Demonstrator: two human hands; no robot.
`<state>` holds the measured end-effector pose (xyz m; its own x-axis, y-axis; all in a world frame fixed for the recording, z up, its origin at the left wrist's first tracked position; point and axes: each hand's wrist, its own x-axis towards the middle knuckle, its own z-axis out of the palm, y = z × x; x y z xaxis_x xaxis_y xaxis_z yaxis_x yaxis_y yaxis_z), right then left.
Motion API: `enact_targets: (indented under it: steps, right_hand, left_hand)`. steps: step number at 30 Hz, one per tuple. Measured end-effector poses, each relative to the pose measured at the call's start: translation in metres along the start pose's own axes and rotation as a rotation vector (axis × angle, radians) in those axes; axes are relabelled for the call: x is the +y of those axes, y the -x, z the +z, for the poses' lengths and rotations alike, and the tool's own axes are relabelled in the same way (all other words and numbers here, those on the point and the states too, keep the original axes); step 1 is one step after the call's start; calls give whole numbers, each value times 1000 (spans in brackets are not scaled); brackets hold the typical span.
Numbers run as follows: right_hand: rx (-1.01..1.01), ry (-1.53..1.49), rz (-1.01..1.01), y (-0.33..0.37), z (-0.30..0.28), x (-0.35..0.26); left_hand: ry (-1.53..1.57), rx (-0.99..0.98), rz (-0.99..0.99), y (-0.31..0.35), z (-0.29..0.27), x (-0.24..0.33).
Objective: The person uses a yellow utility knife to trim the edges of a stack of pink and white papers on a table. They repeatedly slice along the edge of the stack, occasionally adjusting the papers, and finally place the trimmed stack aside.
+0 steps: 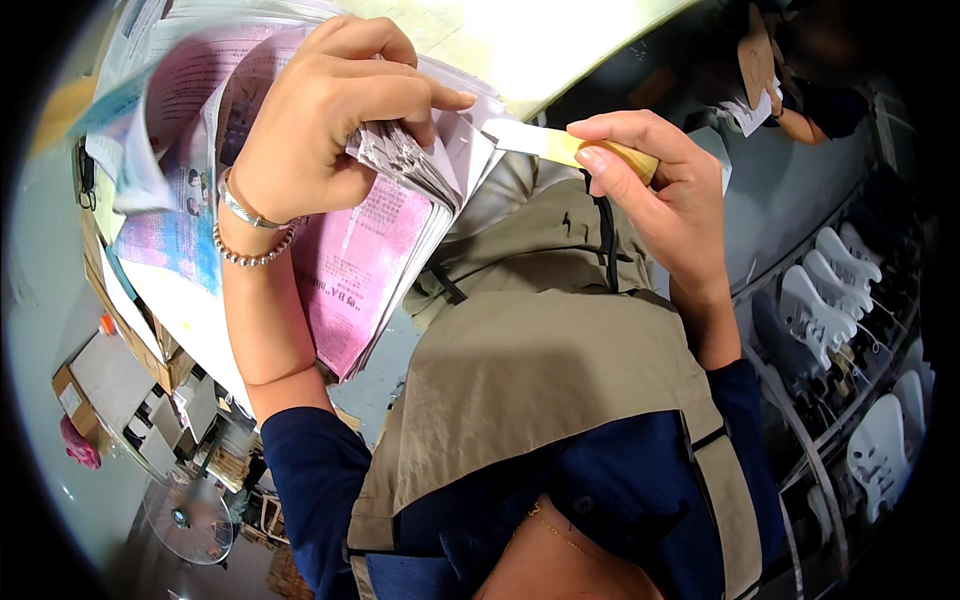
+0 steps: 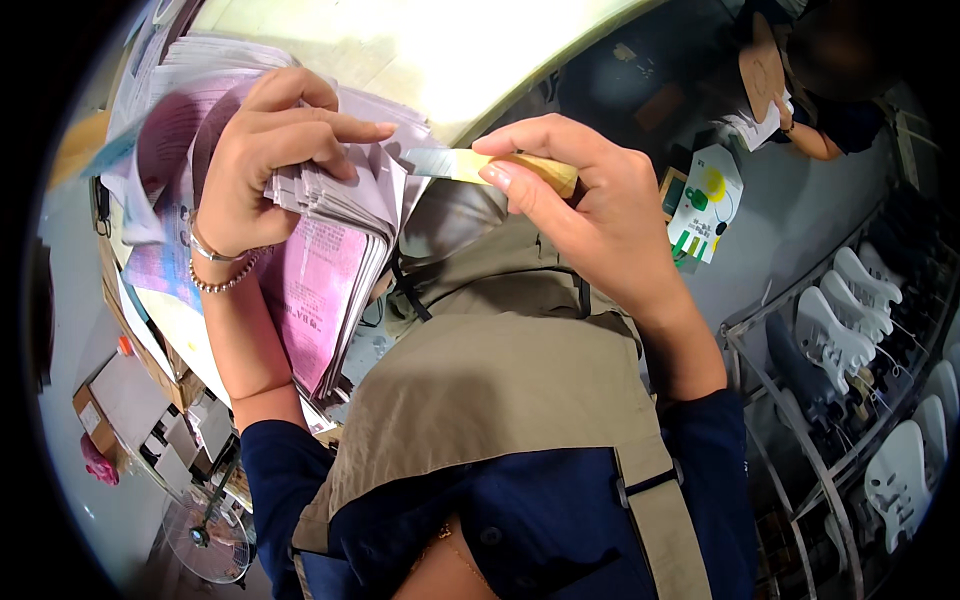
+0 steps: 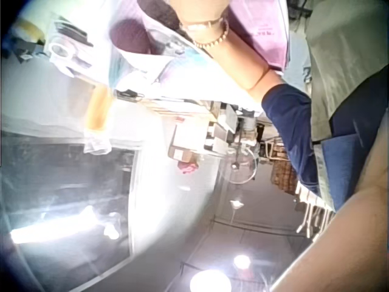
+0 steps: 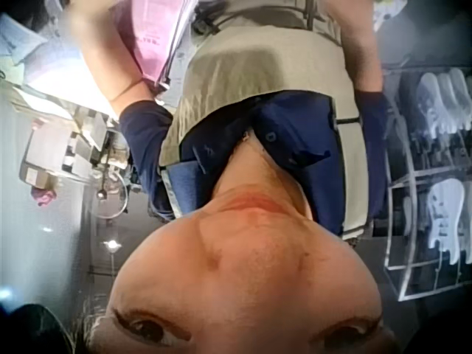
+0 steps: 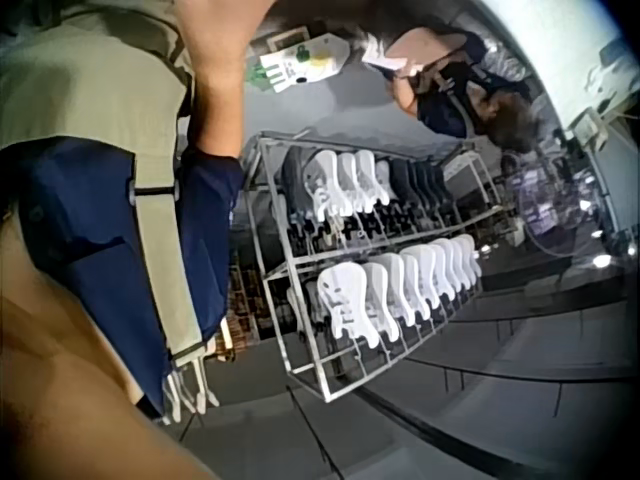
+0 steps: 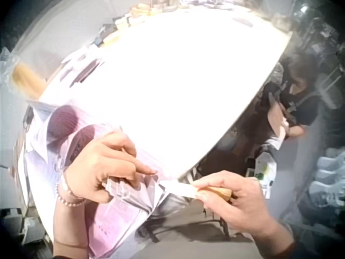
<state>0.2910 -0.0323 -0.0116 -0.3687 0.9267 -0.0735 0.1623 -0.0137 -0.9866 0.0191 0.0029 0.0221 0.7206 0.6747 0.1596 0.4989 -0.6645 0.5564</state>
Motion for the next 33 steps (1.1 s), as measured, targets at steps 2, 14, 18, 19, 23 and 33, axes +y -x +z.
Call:
enact_targets:
  steps: [2, 14, 18, 19, 23, 33]
  right_hand:
    - [-8, 13, 4, 0, 0, 0]
    - [5, -11, 5, -1, 2, 1]
    - [16, 0, 9, -1, 1, 1]
    - [16, 0, 12, -1, 1, 1]
    - [14, 4, 19, -1, 0, 0]
    - [65, 50, -32, 1, -8, -10]
  left_hand:
    - [-35, 2, 0, 5, 2, -5]
    - [-57, -9, -12, 10, 0, -7]
    - [-68, -1, -12, 11, 1, -6]
    - [-71, -3, -15, 11, 1, -6]
    - [-71, -15, -9, 10, 0, -6]
    - [-76, -34, 0, 11, -3, -6]
